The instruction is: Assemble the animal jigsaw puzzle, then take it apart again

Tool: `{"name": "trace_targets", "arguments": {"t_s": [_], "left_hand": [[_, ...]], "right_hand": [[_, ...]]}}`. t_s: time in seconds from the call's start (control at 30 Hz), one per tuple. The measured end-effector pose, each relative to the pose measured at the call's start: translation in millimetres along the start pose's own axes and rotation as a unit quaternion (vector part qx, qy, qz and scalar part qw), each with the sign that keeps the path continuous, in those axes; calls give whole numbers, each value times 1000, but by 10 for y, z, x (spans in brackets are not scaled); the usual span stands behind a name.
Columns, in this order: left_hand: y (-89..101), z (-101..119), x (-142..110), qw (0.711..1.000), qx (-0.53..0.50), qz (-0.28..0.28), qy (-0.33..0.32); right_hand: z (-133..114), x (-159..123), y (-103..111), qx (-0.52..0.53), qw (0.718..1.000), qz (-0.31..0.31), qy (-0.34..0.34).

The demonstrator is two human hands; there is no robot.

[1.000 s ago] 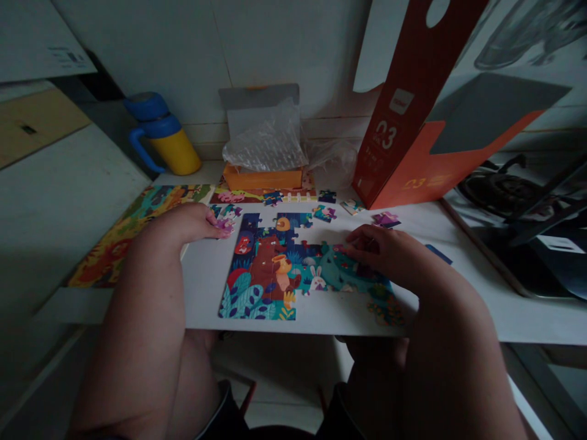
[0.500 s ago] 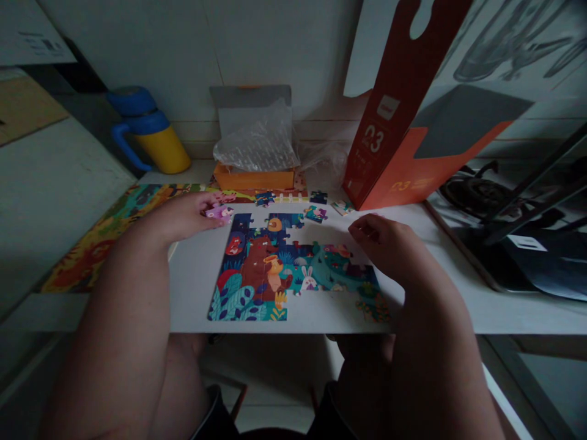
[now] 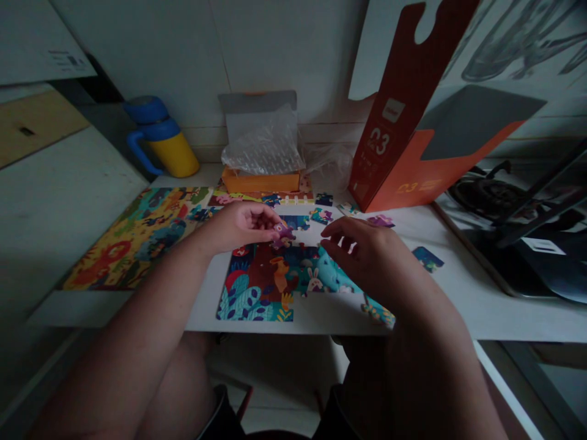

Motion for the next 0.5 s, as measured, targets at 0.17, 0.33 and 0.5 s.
{"name": "trace_targets", "arguments": {"t_s": [0.17, 0.33, 0.5], "left_hand": [[-176, 3, -24, 994, -102, -10, -23], [-240, 106, -37, 990, -121, -22, -67], [206, -11, 99, 986, 67, 119, -99]], "right_hand": [[-192, 14, -299, 67, 997, -22, 15], [-139, 74, -286, 57, 998, -21, -4], [434, 77, 46, 15, 993, 22, -115]]}}
Point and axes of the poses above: each hand's wrist, its own x-axis towards the middle knuckle, its own y-axis out of the back of the hand, z = x × y, the point moved 9 cm from there along x, towards the middle knuckle, and after that the axes turned 15 degrees about z, right-handed, at the moved point
